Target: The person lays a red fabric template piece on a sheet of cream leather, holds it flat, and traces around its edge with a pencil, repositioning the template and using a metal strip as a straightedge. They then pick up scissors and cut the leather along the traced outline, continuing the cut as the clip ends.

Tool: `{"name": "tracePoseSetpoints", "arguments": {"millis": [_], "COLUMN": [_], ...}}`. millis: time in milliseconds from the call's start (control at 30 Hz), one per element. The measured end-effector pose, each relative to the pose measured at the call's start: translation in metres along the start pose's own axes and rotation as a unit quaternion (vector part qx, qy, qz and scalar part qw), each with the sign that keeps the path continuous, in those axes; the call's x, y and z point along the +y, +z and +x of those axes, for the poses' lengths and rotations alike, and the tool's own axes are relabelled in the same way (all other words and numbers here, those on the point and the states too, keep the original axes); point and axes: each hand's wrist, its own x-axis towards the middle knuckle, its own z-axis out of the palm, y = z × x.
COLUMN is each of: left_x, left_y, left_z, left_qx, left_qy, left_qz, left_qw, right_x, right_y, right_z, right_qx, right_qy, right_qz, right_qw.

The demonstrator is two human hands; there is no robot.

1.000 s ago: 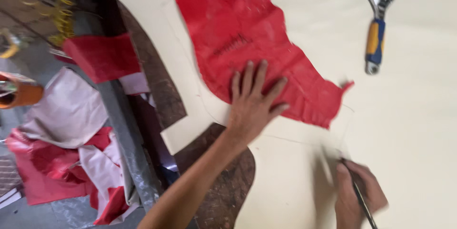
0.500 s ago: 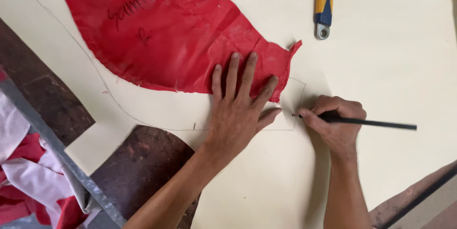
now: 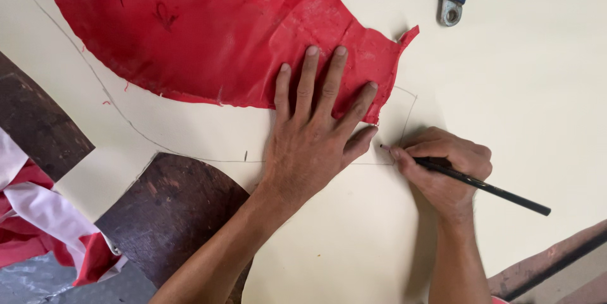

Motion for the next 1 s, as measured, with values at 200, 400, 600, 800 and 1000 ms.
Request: {"name": "tracePoseSetpoints", "arguments": {"millis": [200, 400, 600, 800, 1000], "left_x": [-0.003, -0.006, -0.004, -0.005, -0.004], "left_y": [0.007, 0.006, 0.005, 0.007, 0.01], "left_z": [-0.002, -0.004, -0.004, -0.003, -0.004], "left_qx": [0.001, -0.004, 0.003, 0.003, 0.005], "left_qy": [-0.004, -0.002, 0.003, 0.001, 0.002], "left_qz": [-0.005, -0.007, 0.002, -0.002, 0.003], "left_qw": [1.0, 1.0, 1.0, 1.0, 1.0], "right_x": [0.004, 0.001, 0.006, 0.007, 0.008], "right_y": [0.002, 0.009, 0.005, 0.006, 0.005], "right_z": [-0.001, -0.012, -0.008, -0.003, -0.007], "right_qx": [0.003, 0.024, 0.024, 0.008, 0.027], "right_qy": [-0.009, -0.029, -0.01, -0.008, -0.008], "right_qz": [0.003, -0.019, -0.021, -0.02, -0.02], "right_qw": [1.0, 0.999, 0.999, 1.0, 0.999]}}
